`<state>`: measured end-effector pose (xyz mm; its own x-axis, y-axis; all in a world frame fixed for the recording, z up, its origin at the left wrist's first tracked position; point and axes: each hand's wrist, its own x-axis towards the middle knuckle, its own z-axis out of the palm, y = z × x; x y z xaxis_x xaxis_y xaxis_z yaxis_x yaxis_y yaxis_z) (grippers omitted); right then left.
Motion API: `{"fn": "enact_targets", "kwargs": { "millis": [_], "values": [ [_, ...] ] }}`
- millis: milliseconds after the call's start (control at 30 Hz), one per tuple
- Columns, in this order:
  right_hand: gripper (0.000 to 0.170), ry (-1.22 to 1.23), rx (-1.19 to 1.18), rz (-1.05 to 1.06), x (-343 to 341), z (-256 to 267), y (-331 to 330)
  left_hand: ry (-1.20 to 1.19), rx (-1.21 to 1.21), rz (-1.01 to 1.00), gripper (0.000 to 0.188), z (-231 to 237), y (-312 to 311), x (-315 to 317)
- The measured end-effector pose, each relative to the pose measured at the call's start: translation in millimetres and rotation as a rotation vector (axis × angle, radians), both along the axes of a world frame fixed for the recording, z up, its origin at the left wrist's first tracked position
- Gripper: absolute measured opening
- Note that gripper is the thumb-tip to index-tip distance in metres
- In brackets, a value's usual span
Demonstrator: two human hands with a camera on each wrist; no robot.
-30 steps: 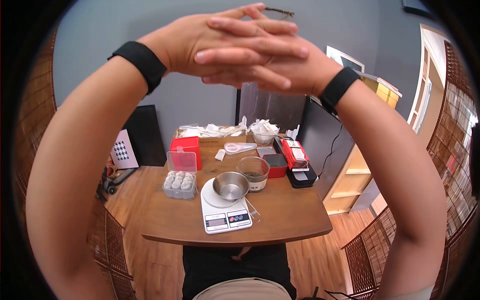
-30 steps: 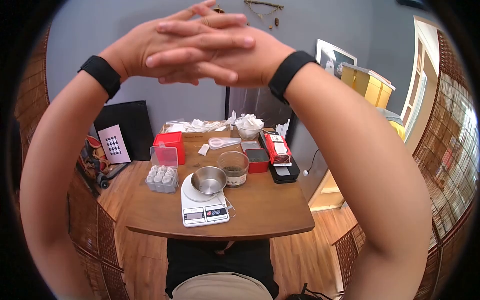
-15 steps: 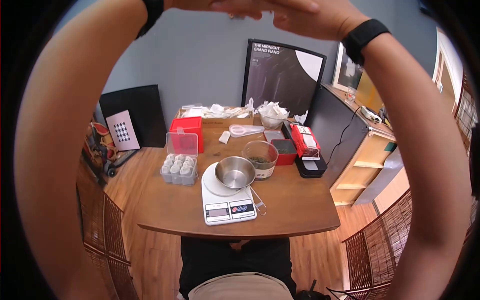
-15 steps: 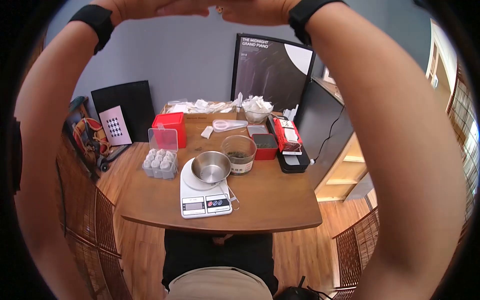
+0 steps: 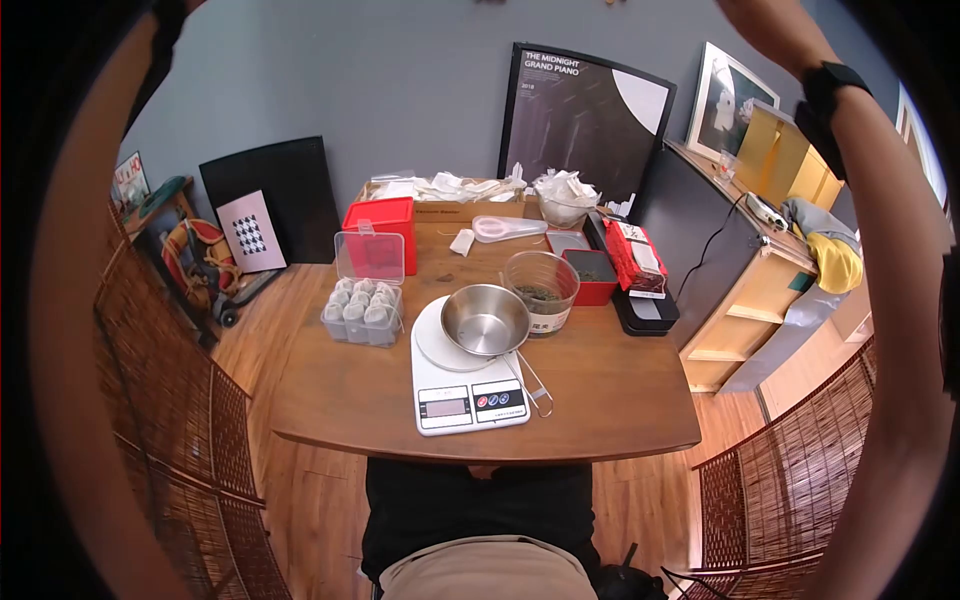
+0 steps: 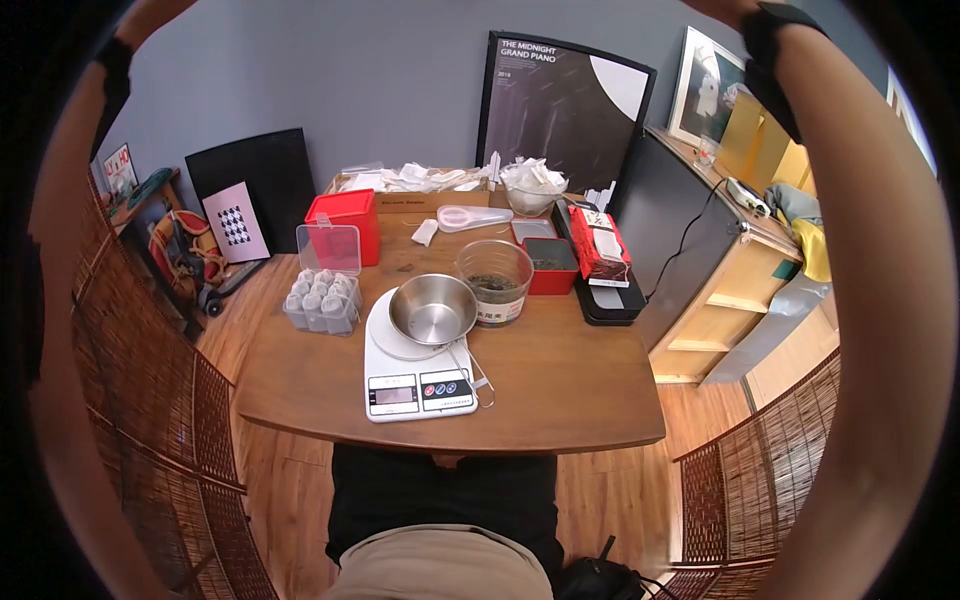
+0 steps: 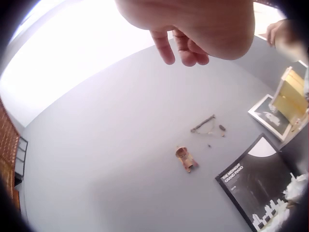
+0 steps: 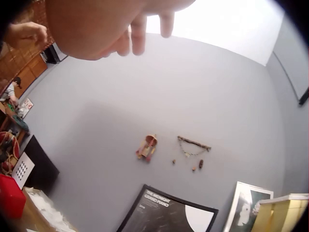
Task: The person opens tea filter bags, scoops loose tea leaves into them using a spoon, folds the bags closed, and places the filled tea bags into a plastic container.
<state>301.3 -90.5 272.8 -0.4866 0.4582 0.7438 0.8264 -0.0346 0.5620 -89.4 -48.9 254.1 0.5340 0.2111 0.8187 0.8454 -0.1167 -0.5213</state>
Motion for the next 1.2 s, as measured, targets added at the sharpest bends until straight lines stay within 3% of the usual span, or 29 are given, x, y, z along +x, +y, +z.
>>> {"fn": "enact_targets", "kwargs": {
  "millis": [100, 133, 200, 233, 267, 300, 400, 533, 600, 633, 700, 733, 800, 867, 1033, 1200],
  "values": [
    [0.026, 0.324, 0.002, 0.016, 14.7, -10.1, -26.9, -0.008, 0.074, 0.025, 0.029, -9.5, -0.1, -34.3],
    [0.025, 0.486, 0.011, -0.113, 24.3, 0.8, -22.5, -0.042, 0.078, 0.129, 0.028, -12.2, -2.1, -40.9],
    [0.022, 0.371, 0.002, -0.083, 95.3, 24.3, -2.2, -0.075, 0.086, 0.233, 0.027, -9.9, -0.4, -57.0],
    [0.020, 0.255, -0.005, -0.056, 198.7, 63.9, 31.1, -0.131, 0.005, 0.223, 0.025, -3.1, 2.1, -69.3],
    [0.009, 0.248, 0.075, -0.064, 177.3, 49.1, 16.1, -0.187, -0.074, 0.209, 0.024, 4.7, 4.2, -79.4],
    [0.009, 0.246, 0.080, -0.068, 169.2, 40.5, 4.8, -0.243, -0.154, 0.192, 0.024, 9.2, 4.7, -84.6],
    [0.008, 0.311, 0.074, -0.155, 149.3, 28.3, -18.3, -0.203, -0.096, 0.251, 0.021, 13.3, -0.1, -91.0],
    [0.008, 0.381, 0.111, -0.088, 166.3, 33.8, -21.6, -0.272, -0.070, 0.304, 0.019, 17.1, -7.5, -99.4],
    [0.007, 0.319, 0.271, 0.166, 175.6, 35.3, -19.9, -0.209, -0.170, 0.237, 0.018, 36.9, 30.8, -162.4],
    [0.007, 0.316, 0.278, 0.168, 169.1, 42.6, -27.2, -0.143, -0.274, 0.174, 0.019, 77.7, 99.1, -265.1],
    [0.021, 0.375, 0.050, -0.448, 153.5, 56.8, -48.8, -0.163, -0.145, 0.085, 0.022, 59.0, 99.4, -256.0],
    [0.021, 0.376, 0.053, -0.448, 156.2, 53.7, -50.2, -0.180, -0.025, -0.001, 0.030, 48.9, 95.5, -250.5],
    [0.010, 0.361, 0.178, -0.128, 162.0, 45.8, -52.5, -0.214, -0.051, 0.050, 0.028, 45.0, 82.7, -247.3],
    [0.009, 0.384, 0.159, -0.169, 166.1, 47.9, -55.9, -0.250, -0.080, 0.102, 0.026, 47.7, 79.1, -249.4],
    [0.007, 0.400, 0.144, -0.199, 171.5, 51.5, -64.1, -0.217, -0.144, -0.115, 0.014, 47.6, 88.5, -277.3],
    [0.011, 0.402, 0.135, -0.154, 171.3, 50.8, -66.5, -0.328, -0.116, -0.063, 0.013, 19.0, 59.1, -245.6]
  ]
}}
